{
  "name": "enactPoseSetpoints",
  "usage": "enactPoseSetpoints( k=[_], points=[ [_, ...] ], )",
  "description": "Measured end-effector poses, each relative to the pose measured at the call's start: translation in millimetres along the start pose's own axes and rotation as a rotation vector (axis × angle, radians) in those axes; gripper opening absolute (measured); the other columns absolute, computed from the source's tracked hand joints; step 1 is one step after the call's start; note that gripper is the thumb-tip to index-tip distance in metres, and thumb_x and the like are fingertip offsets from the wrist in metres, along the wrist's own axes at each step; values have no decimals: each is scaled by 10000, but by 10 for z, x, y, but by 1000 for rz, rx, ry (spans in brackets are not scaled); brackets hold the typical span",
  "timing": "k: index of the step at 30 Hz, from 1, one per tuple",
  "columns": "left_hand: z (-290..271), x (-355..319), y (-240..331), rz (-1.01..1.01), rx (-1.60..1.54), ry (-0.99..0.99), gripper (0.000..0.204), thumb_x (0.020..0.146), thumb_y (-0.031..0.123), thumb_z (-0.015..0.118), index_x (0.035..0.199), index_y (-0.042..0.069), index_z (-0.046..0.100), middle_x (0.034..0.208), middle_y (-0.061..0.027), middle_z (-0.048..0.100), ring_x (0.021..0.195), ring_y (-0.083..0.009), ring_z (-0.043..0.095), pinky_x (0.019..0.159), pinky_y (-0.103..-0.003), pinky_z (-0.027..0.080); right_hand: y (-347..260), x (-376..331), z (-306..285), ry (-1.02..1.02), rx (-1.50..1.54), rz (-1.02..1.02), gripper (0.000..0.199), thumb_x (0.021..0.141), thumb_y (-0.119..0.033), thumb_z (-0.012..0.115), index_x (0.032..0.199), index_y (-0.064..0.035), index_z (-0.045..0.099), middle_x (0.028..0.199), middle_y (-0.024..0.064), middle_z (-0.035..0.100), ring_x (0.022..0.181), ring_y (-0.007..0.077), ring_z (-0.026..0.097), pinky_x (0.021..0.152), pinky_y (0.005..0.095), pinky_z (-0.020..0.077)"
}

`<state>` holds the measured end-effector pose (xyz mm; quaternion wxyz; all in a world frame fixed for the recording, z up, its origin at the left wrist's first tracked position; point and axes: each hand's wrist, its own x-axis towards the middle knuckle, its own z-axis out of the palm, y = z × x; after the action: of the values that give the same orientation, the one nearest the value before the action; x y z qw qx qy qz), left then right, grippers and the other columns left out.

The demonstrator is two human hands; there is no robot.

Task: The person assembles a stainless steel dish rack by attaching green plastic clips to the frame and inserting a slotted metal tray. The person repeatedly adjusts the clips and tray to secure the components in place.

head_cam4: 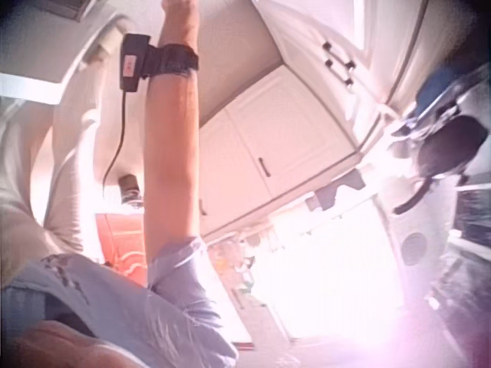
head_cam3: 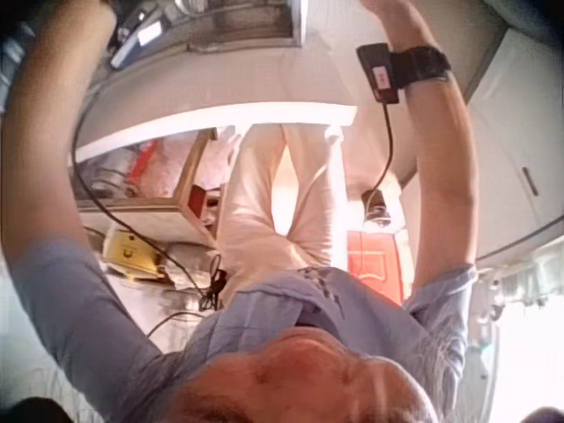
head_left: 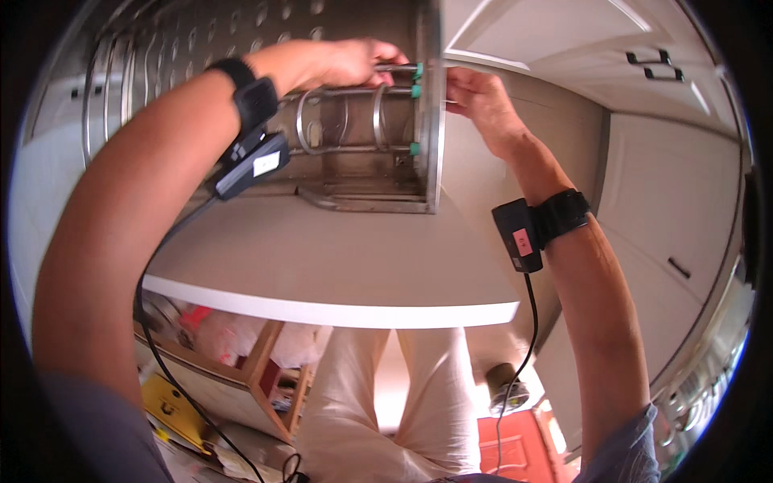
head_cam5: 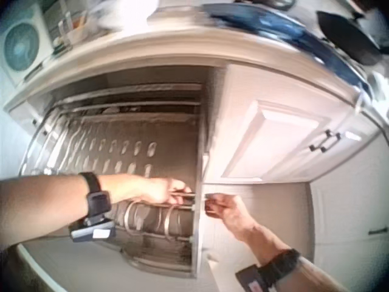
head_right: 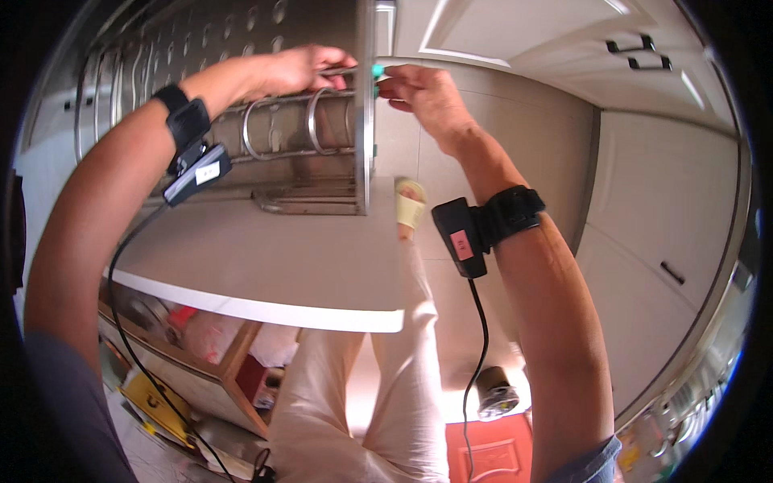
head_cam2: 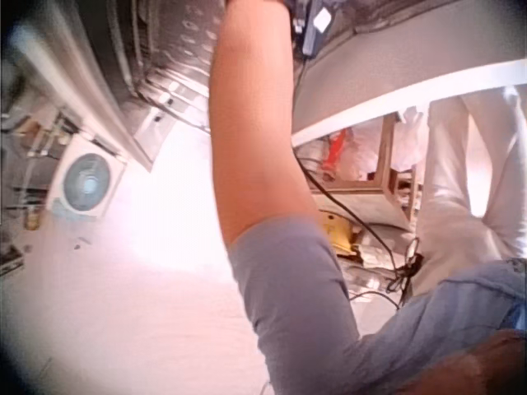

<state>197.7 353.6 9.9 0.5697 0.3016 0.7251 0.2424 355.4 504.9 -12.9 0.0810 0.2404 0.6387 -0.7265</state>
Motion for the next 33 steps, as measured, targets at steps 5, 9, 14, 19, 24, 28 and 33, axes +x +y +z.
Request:
enactPoseSetpoints(
  k=[5, 9, 14, 19, 24, 28, 33],
  points=[
    [-54, 45, 31, -39, -61, -4, 364, 880, 96, 525, 1227, 33, 438, 1097, -64, 582, 1050, -127, 525, 923, -274, 396, 94, 44, -106, -86, 187, 38, 429, 788, 90, 319, 1163, 47, 523, 1107, 134, 590, 1044, 199, 558, 906, 297, 418],
    [-38, -20, 123, -76, -116, 38, 313, 882, 187, 539, 1144, 20, 499, 1037, -69, 598, 983, -137, 555, 884, -264, 417, 127, 11, -86, -135, 194, 13, 493, 737, 118, 286, 1159, 48, 530, 1140, 140, 565, 1064, 205, 544, 889, 299, 412],
    [-106, -7, -59, -141, -285, 69, 279, 862, 210, 546, 1073, 29, 527, 977, -59, 608, 929, -138, 561, 861, -263, 427, 157, -6, -66, -166, 312, 22, 534, 692, 150, 280, 1152, 58, 535, 1112, 142, 568, 1053, 212, 549, 872, 291, 419],
    [-18, -51, 40, -159, -189, 137, 161, 869, 203, 508, 918, 52, 533, 860, -41, 605, 860, -137, 556, 821, -278, 436, 229, 39, -3, -116, 356, 28, 340, 798, 73, 418, 1096, 50, 581, 978, 122, 614, 930, 193, 580, 817, 292, 442],
    [26, -50, 116, -126, -218, 175, 172, 890, 191, 462, 863, 56, 564, 836, -31, 601, 832, -134, 557, 785, -284, 429, 256, 181, -13, -111, 261, 24, 240, 897, -87, 502, 1095, 16, 594, 954, 80, 622, 906, 135, 554, 867, 269, 433],
    [-78, 10, 89, -290, -209, 105, 377, 876, 277, 569, 1138, 7, 539, 1046, -55, 603, 1003, -147, 535, 909, -286, 394, 227, 173, 1, -11, 262, -25, 194, 840, -51, 545, 988, 9, 654, 869, 141, 650, 816, 189, 589, 769, 302, 468],
    [-53, 80, 101, -271, -316, 90, 322, 887, 246, 563, 1090, -4, 567, 1022, -85, 608, 930, -158, 572, 856, -276, 437, 238, 164, 9, 20, 342, -34, 179, 829, -36, 544, 952, -3, 670, 822, 139, 651, 785, 183, 589, 750, 298, 468]
  ],
)
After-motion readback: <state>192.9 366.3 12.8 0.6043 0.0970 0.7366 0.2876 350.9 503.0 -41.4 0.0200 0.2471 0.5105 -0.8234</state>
